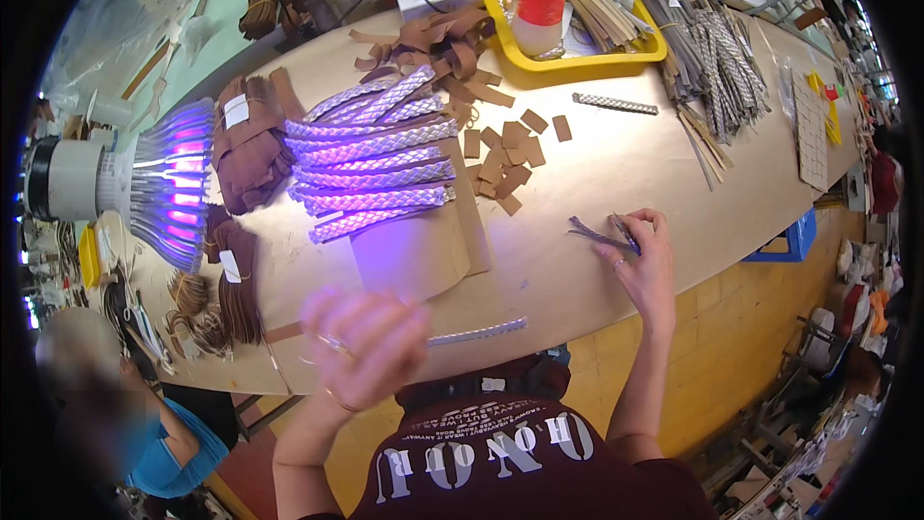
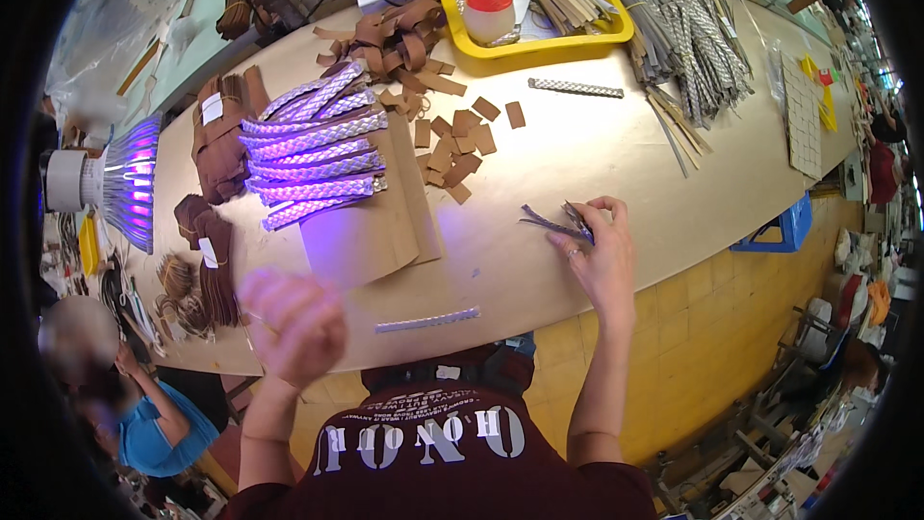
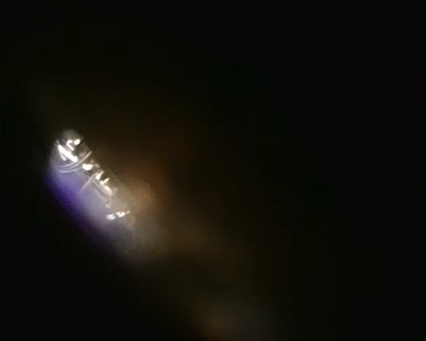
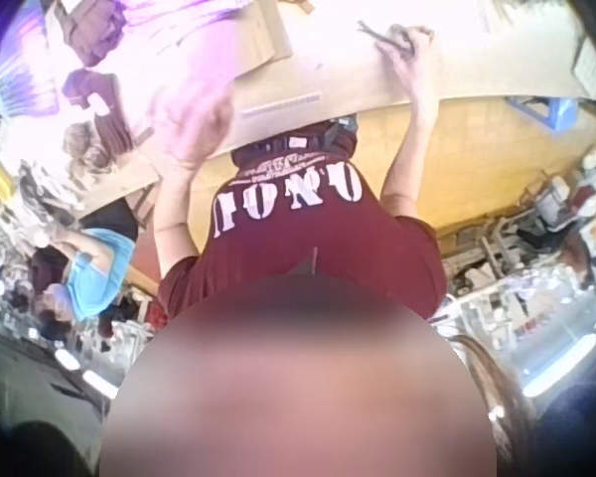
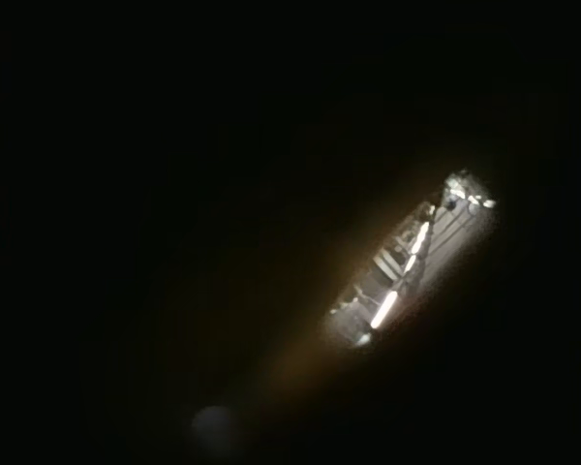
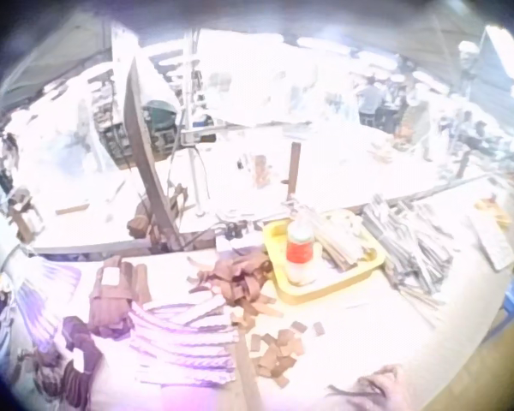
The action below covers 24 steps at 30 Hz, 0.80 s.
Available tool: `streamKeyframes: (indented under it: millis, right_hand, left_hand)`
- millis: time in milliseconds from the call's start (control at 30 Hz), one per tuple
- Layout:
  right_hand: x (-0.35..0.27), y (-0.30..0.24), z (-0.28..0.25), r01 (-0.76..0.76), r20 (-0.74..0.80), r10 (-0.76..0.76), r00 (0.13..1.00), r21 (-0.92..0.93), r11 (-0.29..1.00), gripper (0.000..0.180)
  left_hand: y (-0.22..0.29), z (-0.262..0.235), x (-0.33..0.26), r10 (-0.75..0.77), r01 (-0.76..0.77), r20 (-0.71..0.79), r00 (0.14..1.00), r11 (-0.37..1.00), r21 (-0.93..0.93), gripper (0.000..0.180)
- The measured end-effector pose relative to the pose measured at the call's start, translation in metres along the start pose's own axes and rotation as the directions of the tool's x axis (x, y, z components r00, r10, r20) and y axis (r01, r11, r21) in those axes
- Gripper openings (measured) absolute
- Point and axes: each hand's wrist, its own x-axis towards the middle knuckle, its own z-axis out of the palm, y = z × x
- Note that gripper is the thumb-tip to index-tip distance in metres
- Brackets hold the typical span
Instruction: The person repeatedly measures and cuts braided cords using a utility knife, then wraps each piece around a cardboard tube under a UV lamp. They handle small cardboard pieces and bundles of cords, stacking finished units on the table.
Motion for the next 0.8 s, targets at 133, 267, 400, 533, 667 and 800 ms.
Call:
streamKeyframes:
  millis: [133,267,400,533,667,800]
  right_hand:
    - [0.004,0.0,0.003,-0.034,0.094,0.04,0.995,-0.062,0.998,0.023]
    - [0.009,-0.001,0.009,-0.196,0.134,0.199,0.971,-0.035,0.98,0.02]
    - [0.005,-0.016,0.018,0.095,-0.246,-0.129,0.961,-0.146,0.985,0.02]
    - [-0.016,-0.036,0.019,0.18,-0.078,-0.179,0.981,0.008,0.984,0.022]
    - [-0.031,-0.047,0.022,0.162,0.133,-0.173,0.976,0.084,0.983,0.021]
    - [-0.042,-0.053,0.022,0.14,0.198,-0.164,0.966,0.127,0.982,0.017]
  left_hand:
    - [0.023,0.035,-0.07,-0.103,0.122,0.126,0.987,0.98,-0.158,0.027]
    - [0.037,0.05,-0.114,-0.313,0.335,0.205,0.927,0.938,-0.086,0.031]
    - [0.04,0.054,-0.13,-0.5,0.512,0.246,0.83,0.859,0.02,0.038]
    - [0.035,0.052,-0.137,-0.534,0.545,0.238,0.811,0.838,0.023,0.039]
    - [0.033,0.056,-0.141,-0.521,0.538,0.209,0.828,0.842,-0.035,0.033]
    - [0.03,0.057,-0.139,-0.52,0.541,0.199,0.83,0.839,-0.064,0.028]
